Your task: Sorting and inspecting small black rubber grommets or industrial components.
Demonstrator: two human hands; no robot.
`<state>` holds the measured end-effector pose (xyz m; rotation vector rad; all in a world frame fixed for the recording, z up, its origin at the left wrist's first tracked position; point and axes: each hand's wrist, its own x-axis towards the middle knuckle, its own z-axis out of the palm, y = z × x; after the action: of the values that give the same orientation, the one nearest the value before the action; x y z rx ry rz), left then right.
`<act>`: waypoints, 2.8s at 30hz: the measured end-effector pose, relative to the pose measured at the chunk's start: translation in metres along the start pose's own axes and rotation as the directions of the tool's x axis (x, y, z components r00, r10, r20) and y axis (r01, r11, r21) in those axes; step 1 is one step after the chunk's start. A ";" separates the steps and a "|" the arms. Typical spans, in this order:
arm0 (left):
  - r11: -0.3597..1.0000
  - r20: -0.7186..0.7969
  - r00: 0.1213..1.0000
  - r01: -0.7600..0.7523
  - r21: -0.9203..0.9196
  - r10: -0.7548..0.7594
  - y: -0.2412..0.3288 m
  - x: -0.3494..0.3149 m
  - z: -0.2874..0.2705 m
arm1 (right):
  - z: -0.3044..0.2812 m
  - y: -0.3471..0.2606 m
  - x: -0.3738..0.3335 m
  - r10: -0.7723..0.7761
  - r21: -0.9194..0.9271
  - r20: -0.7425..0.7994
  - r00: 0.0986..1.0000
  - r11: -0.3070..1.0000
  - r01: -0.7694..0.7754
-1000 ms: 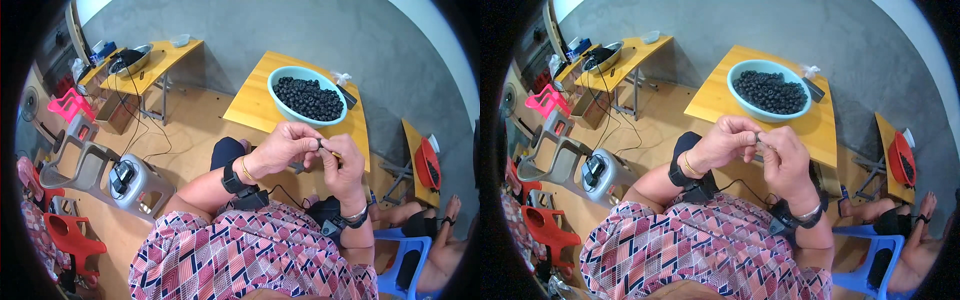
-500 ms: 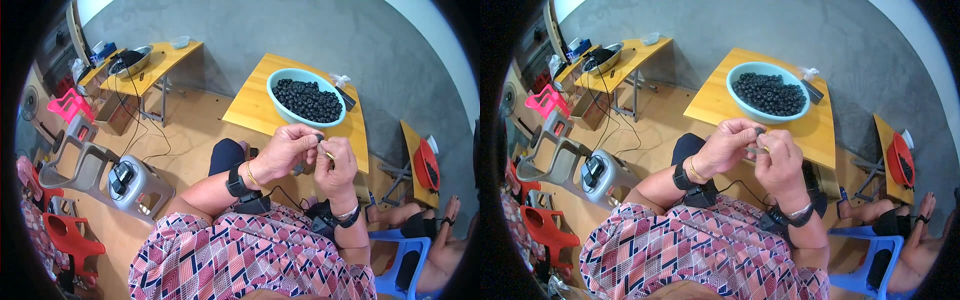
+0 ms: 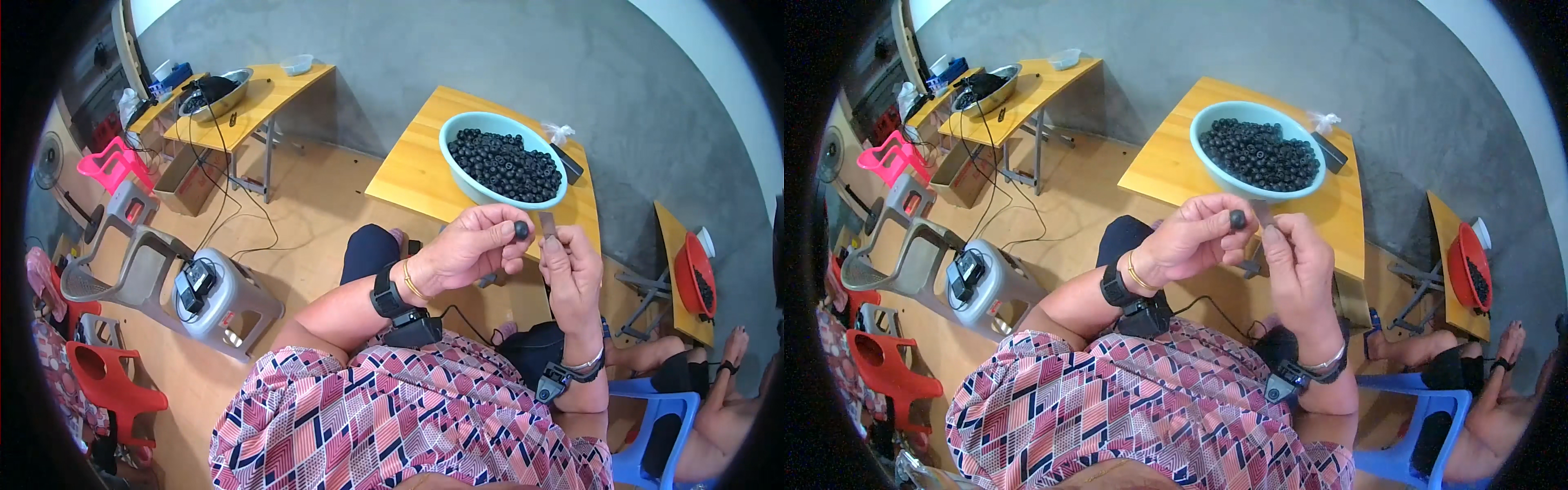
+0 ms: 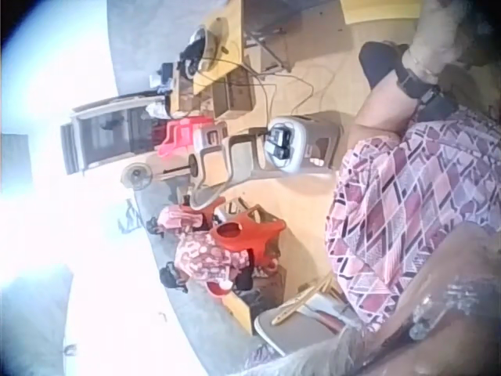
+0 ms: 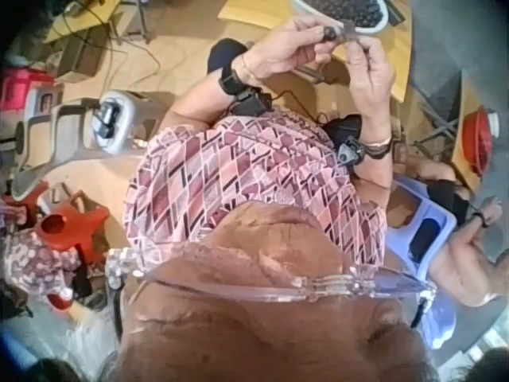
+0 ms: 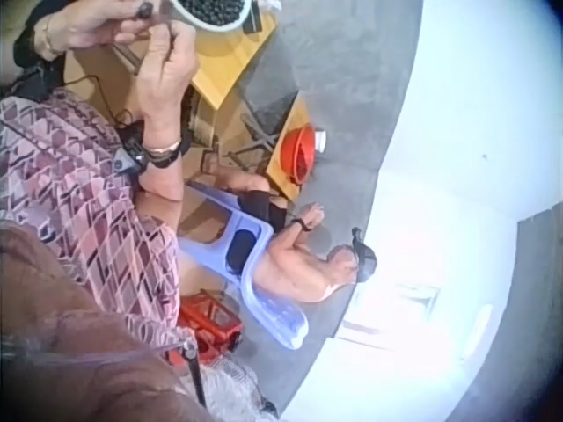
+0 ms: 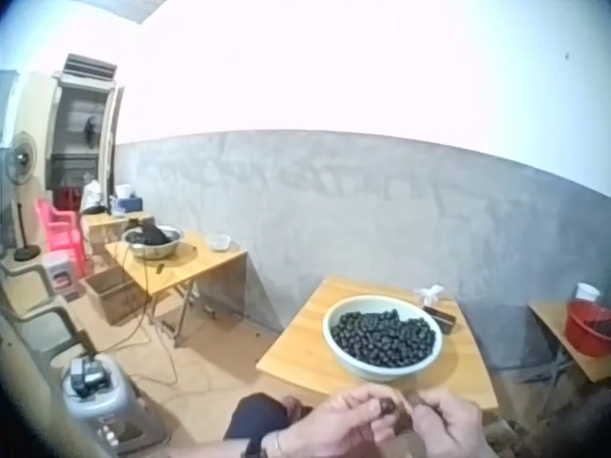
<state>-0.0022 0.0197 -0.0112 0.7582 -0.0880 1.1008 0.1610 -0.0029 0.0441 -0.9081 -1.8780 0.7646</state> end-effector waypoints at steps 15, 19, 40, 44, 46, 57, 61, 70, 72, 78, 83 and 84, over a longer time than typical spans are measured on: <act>0.998 0.013 0.999 -0.049 0.045 0.049 -0.001 0.000 -0.002 | 0.007 -0.024 0.007 -0.082 -0.128 0.090 0.993 0.987 0.093; 0.995 -0.007 0.999 -0.051 0.082 0.052 0.000 0.000 -0.002 | 0.007 -0.025 0.009 -0.067 -0.138 0.097 0.993 0.987 0.080; 0.979 -0.042 0.994 -0.091 0.183 0.100 -0.004 0.000 -0.009 | 0.011 -0.007 0.005 -0.104 -0.139 0.100 0.990 0.983 0.118; 0.955 -0.159 0.985 -0.019 0.296 0.069 -0.003 -0.001 -0.007 | 0.015 0.002 0.001 -0.160 -0.277 0.149 0.976 0.941 0.197; 0.945 -0.206 0.977 0.010 0.328 0.061 -0.001 -0.001 -0.007 | 0.017 0.005 0.000 -0.181 -0.302 0.142 0.973 0.929 0.217; 0.991 -0.097 0.995 0.003 0.134 0.010 0.002 -0.002 -0.006 | 0.017 0.009 0.003 -0.311 -0.142 -0.102 0.945 0.945 0.295; 0.987 -0.066 0.998 0.006 0.160 0.005 0.002 -0.004 -0.007 | 0.020 0.003 0.005 -0.229 -0.118 -0.060 0.971 0.968 0.221; 0.979 -0.135 0.989 -0.038 0.201 0.066 -0.003 -0.004 -0.012 | 0.022 0.013 0.006 -0.535 -0.338 -0.016 0.845 0.798 0.499; 0.980 -0.148 0.987 -0.039 0.195 0.069 -0.004 -0.004 -0.012 | 0.023 0.018 0.006 -0.560 -0.374 -0.023 0.828 0.773 0.512; 0.973 -0.162 0.980 -0.080 0.217 0.116 -0.007 -0.002 -0.013 | 0.026 0.031 0.006 -0.645 -0.509 0.013 0.764 0.653 0.560; 0.983 -0.176 0.983 -0.023 0.184 0.056 -0.004 -0.001 -0.013 | 0.023 0.031 0.002 -0.591 -0.427 0.024 0.807 0.724 0.542; 0.990 -0.119 0.992 -0.028 0.142 0.045 -0.005 -0.001 -0.015 | 0.023 0.030 0.001 -0.531 -0.378 -0.051 0.846 0.794 0.476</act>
<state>-0.0031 0.0268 -0.0257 0.8152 0.0798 1.1945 0.1489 0.0106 0.0115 -0.5986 -2.0199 0.0220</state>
